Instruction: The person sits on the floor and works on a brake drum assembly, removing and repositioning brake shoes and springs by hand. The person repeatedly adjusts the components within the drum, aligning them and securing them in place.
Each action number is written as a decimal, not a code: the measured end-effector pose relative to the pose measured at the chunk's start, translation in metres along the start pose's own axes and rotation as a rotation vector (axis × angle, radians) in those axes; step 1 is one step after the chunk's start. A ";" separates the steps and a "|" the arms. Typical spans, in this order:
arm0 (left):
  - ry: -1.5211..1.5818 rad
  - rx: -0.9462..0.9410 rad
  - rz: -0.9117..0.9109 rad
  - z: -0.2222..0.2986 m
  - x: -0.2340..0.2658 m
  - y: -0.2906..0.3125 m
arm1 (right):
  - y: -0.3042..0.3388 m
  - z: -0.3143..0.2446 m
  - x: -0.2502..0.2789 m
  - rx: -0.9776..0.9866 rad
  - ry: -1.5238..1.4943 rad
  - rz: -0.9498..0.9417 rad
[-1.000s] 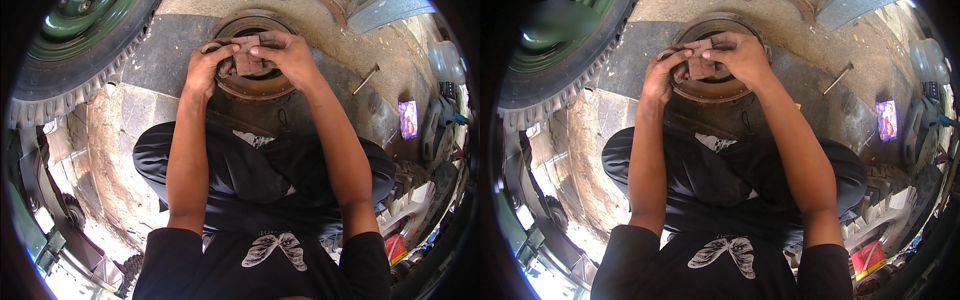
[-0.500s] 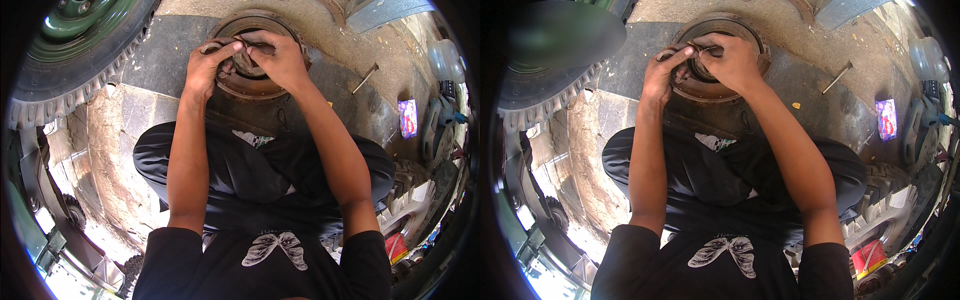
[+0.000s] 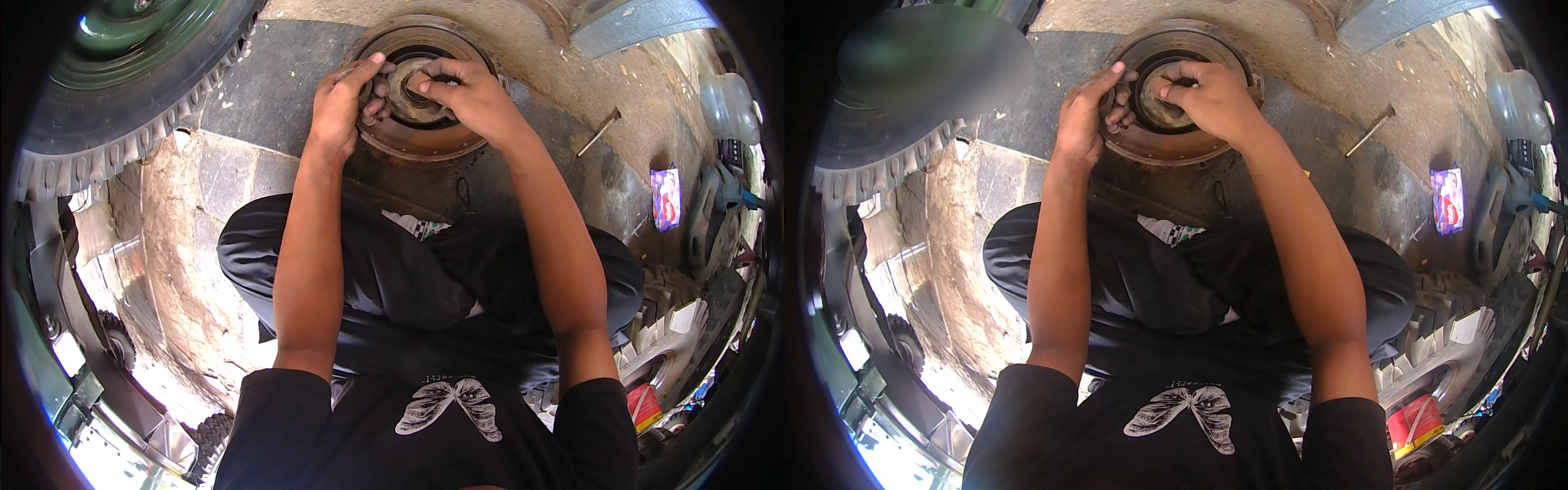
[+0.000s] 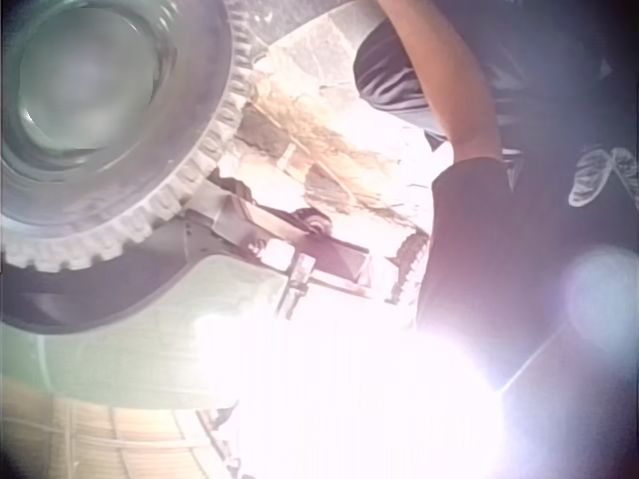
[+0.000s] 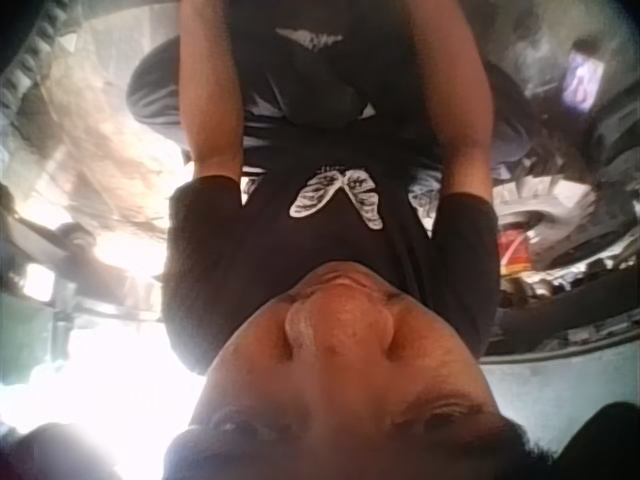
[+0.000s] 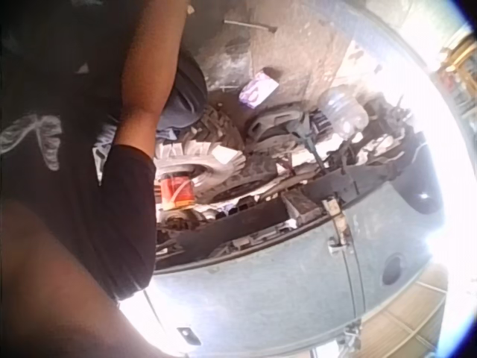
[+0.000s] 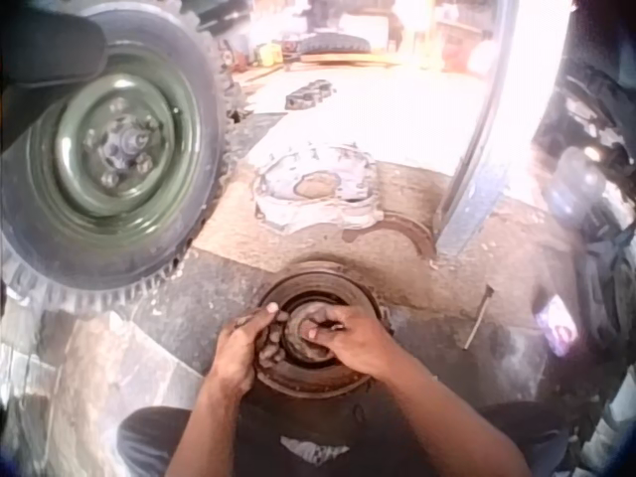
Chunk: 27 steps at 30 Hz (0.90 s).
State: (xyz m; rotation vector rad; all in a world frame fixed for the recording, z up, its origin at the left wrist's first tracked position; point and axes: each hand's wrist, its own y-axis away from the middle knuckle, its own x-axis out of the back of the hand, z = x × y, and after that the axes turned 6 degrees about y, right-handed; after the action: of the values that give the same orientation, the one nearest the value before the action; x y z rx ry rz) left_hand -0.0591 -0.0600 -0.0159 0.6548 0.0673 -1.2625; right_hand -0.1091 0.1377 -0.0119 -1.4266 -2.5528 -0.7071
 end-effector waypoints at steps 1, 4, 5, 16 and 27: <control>0.020 0.007 0.017 0.000 0.001 0.000 | 0.002 0.000 -0.001 0.046 0.064 -0.014; 0.035 0.025 0.014 0.001 -0.001 -0.001 | 0.004 0.012 -0.004 0.179 0.183 -0.050; 0.036 0.029 0.040 0.001 -0.002 -0.001 | 0.004 0.017 -0.009 0.226 0.170 -0.071; 0.119 0.109 0.263 -0.011 0.003 -0.007 | 0.023 0.015 -0.029 0.296 0.322 0.068; 0.089 0.088 0.259 -0.016 0.004 -0.009 | 0.027 0.023 -0.034 0.385 0.347 0.119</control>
State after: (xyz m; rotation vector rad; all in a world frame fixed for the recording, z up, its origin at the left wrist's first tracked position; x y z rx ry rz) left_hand -0.0611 -0.0571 -0.0339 0.7696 0.0003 -0.9908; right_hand -0.0658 0.1337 -0.0343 -1.1959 -2.1690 -0.3761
